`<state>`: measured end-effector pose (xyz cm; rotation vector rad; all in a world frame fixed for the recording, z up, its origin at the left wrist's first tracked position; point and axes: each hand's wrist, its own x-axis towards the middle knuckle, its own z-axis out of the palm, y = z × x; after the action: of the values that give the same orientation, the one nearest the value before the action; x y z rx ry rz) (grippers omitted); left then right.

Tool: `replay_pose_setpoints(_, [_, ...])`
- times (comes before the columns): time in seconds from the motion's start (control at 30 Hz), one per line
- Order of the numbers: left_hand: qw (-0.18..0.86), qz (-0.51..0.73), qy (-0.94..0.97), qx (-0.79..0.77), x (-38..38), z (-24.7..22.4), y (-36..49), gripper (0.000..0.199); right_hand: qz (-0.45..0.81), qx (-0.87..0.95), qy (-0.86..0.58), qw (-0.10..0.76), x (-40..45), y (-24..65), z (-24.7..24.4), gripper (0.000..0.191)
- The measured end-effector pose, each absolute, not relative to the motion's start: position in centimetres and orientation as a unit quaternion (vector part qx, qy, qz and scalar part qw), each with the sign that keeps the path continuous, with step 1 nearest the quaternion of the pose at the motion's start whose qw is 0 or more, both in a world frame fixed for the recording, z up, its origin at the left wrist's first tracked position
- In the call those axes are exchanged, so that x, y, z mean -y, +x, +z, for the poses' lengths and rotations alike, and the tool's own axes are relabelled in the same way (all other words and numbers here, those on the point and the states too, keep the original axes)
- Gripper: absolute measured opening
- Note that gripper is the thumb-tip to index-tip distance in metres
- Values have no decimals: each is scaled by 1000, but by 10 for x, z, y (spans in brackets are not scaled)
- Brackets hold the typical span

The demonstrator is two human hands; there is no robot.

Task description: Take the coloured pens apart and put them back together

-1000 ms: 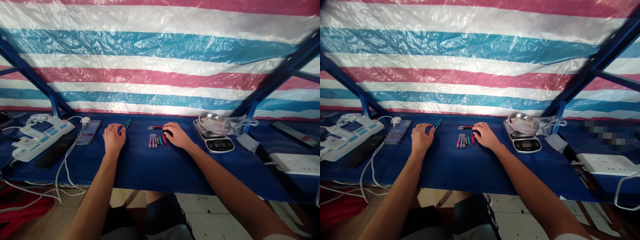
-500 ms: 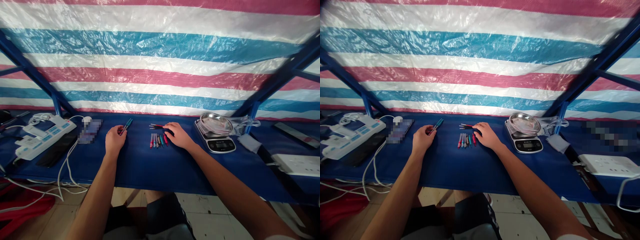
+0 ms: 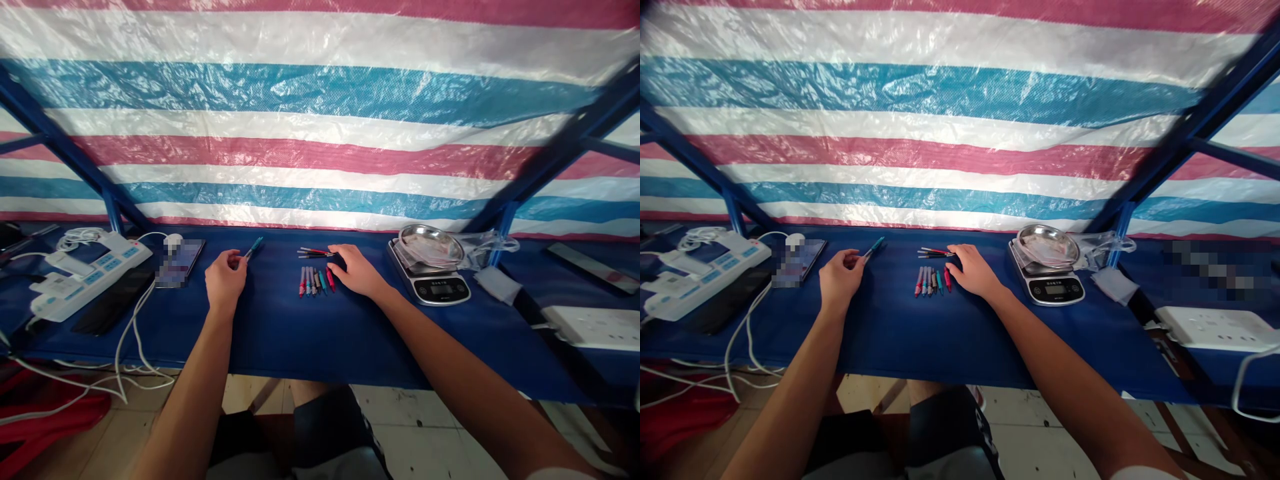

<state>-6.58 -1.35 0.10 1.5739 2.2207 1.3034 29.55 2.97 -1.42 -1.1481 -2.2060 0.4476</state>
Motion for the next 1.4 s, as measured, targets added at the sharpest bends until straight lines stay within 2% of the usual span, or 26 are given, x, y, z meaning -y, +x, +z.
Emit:
replay_pose_setpoints(0.13, [108, 526, 483, -692, 10, -4, -70, 30, 170, 830, -428, 315, -32, 296, -17, 48])
replay_pose_setpoints(0.27, [228, 657, 397, -599, 5, -7, -60, 45, 184, 819, -430, 333, -30, 295, -14, 49])
replay_pose_setpoints(0.33, [277, 677, 395, -555, 6, -7, -46, 48, 194, 808, -432, 350, -27, 293, -9, 52])
replay_pose_setpoints(0.43, [342, 661, 445, -498, 10, -6, -20, 42, 205, 797, -417, 386, -21, 286, 0, 65])
replay_pose_setpoints(0.5, [375, 644, 479, -464, 14, -5, -2, 37, 211, 795, -392, 411, -16, 280, 4, 66])
replay_pose_setpoints(0.6, [397, 619, 518, -436, 19, -5, 17, 34, 259, 791, -355, 425, -10, 273, 9, 33])
replay_pose_setpoints(0.67, [407, 615, 522, -429, 20, -6, 22, 35, 292, 782, -343, 431, -6, 271, 11, 22])
replay_pose_setpoints(0.87, [418, 626, 494, -435, 20, -5, 18, 37, 359, 749, -339, 442, 0, 267, 13, 29])
replay_pose_setpoints(1.03, [536, 565, 475, -410, 25, -3, 16, 59, 462, 670, -361, 455, 3, 261, 10, 36])
replay_pose_setpoints(1.23, [561, 518, 497, -412, 28, -6, 18, 46, 476, 667, -356, 449, 8, 254, 9, 38])
replay_pose_setpoints(1.4, [553, 518, 499, -420, 27, -7, 18, 47, 497, 650, -359, 450, 5, 254, 6, 35])
